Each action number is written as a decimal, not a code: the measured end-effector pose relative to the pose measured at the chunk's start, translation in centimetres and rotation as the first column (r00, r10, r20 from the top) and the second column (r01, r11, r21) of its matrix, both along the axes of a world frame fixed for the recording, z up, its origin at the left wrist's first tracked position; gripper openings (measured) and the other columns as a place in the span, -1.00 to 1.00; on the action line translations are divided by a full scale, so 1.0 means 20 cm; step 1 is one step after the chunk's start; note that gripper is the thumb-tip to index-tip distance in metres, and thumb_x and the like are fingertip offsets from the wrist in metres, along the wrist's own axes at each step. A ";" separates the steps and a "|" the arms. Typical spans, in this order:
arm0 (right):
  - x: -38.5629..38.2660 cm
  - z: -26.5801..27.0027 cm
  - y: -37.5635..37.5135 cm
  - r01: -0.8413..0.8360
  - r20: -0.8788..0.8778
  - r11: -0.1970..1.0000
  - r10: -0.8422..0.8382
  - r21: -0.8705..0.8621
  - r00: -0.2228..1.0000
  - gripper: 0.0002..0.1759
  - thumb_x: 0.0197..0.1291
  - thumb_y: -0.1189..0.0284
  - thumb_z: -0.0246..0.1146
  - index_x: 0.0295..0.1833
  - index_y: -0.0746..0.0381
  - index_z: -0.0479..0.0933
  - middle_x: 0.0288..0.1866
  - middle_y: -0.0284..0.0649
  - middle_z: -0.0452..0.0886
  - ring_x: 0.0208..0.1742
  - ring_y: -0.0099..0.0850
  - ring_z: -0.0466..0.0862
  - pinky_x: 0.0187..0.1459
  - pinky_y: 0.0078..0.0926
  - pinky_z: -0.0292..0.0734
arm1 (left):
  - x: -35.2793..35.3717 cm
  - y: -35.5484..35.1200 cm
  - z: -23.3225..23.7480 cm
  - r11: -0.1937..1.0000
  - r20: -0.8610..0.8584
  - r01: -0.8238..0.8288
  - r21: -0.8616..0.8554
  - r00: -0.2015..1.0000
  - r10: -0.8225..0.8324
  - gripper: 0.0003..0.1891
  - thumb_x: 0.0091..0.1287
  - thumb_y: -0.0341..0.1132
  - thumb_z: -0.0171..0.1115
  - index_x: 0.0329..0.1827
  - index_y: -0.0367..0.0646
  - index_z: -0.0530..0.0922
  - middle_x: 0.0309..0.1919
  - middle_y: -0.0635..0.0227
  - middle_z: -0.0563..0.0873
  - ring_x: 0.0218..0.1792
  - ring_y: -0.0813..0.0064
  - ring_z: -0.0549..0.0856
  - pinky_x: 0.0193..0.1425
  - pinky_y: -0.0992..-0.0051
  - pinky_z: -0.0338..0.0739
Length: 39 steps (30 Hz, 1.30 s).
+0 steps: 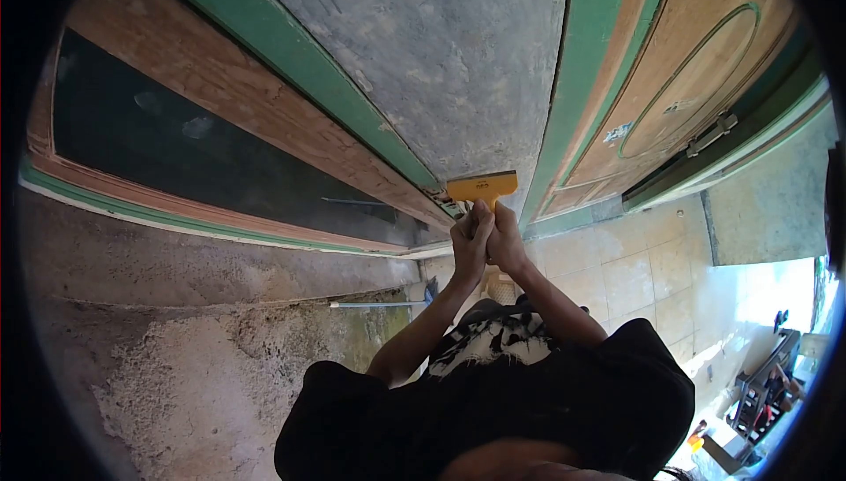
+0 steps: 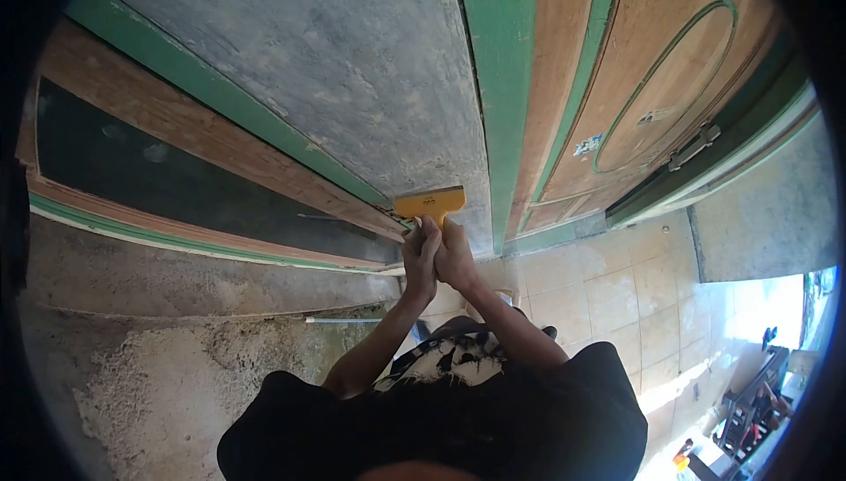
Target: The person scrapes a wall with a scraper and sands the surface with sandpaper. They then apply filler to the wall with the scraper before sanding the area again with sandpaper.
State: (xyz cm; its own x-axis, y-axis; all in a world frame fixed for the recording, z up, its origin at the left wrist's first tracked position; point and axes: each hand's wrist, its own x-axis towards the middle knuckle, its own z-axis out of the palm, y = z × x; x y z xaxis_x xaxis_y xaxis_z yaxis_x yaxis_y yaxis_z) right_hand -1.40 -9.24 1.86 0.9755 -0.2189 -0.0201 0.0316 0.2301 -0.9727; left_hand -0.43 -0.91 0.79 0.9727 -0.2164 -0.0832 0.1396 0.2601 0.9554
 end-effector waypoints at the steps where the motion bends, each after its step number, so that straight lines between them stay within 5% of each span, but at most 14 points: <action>1: 0.00 0.02 0.00 -0.005 0.013 1.000 0.005 -0.011 1.000 -0.61 0.50 0.23 0.05 -0.19 0.39 0.50 -0.46 -0.37 0.54 -0.40 -0.64 0.45 -0.39 -0.53 0.42 | 0.00 -0.01 0.02 0.999 0.020 -0.032 -0.022 0.999 0.033 -0.80 0.40 -0.32 0.22 -0.14 -0.33 0.53 -0.29 0.43 0.60 -0.27 0.70 0.55 -0.21 0.64 0.44; 4: -0.01 0.09 0.01 0.015 0.047 1.000 -0.015 0.002 0.999 -0.57 0.52 0.15 0.01 -0.33 0.26 0.40 -0.54 -0.46 0.42 -0.53 -0.71 0.35 -0.57 -0.64 0.26 | -0.01 -0.02 0.03 0.996 0.039 -0.068 -0.057 0.997 0.070 -0.78 0.40 -0.32 0.25 -0.23 -0.36 0.55 -0.36 0.44 0.61 -0.36 0.74 0.54 -0.32 0.66 0.43; 23: 0.04 0.00 0.05 0.051 0.067 0.997 -0.055 0.062 0.996 -0.61 0.52 0.21 0.01 -0.36 0.22 0.38 -0.54 -0.48 0.39 -0.49 -0.70 0.30 -0.50 -0.62 0.25 | 0.05 0.03 -0.04 0.998 0.072 -0.055 0.031 0.996 0.053 -0.73 0.37 -0.33 0.28 -0.12 -0.44 0.57 -0.24 0.33 0.68 -0.24 0.65 0.62 -0.16 0.62 0.51; 26: 0.05 -0.05 0.07 0.028 0.087 0.996 -0.035 0.084 0.996 -0.62 0.51 0.24 0.03 -0.12 0.39 0.51 -0.36 -0.27 0.66 -0.35 -0.63 0.53 -0.34 -0.55 0.48 | 0.07 0.05 -0.04 0.996 0.079 -0.062 0.059 0.995 0.057 -0.73 0.36 -0.33 0.29 -0.12 -0.45 0.58 -0.23 0.31 0.69 -0.25 0.64 0.63 -0.16 0.61 0.53; 29: 0.06 -0.04 0.07 0.048 0.084 0.999 -0.049 0.017 0.995 -0.61 0.51 0.23 0.02 -0.18 0.37 0.50 -0.41 -0.31 0.61 -0.38 -0.63 0.50 -0.37 -0.55 0.45 | 0.07 0.05 -0.03 0.996 0.067 -0.057 0.067 0.996 0.053 -0.73 0.34 -0.34 0.31 -0.12 -0.45 0.58 -0.25 0.31 0.70 -0.26 0.63 0.64 -0.16 0.61 0.54; 35: 0.07 -0.08 0.05 -0.013 0.007 0.980 0.011 0.201 1.000 -0.59 0.50 0.20 0.04 -0.28 0.35 0.47 -0.51 -0.38 0.50 -0.47 -0.65 0.39 -0.47 -0.54 0.35 | 0.03 0.02 0.04 0.992 0.086 -0.085 0.091 0.993 0.077 -0.78 0.38 -0.33 0.23 -0.13 -0.38 0.58 -0.26 0.39 0.66 -0.23 0.68 0.59 -0.14 0.61 0.47; 39: 0.06 0.00 0.04 -0.019 0.047 0.997 0.015 0.075 0.999 -0.60 0.52 0.15 0.00 -0.32 0.20 0.41 -0.49 -0.48 0.39 -0.46 -0.70 0.32 -0.46 -0.64 0.25 | 0.03 0.02 0.05 0.991 0.042 -0.098 0.091 0.995 0.095 -0.77 0.38 -0.31 0.23 -0.12 -0.36 0.58 -0.27 0.39 0.65 -0.24 0.68 0.59 -0.16 0.61 0.48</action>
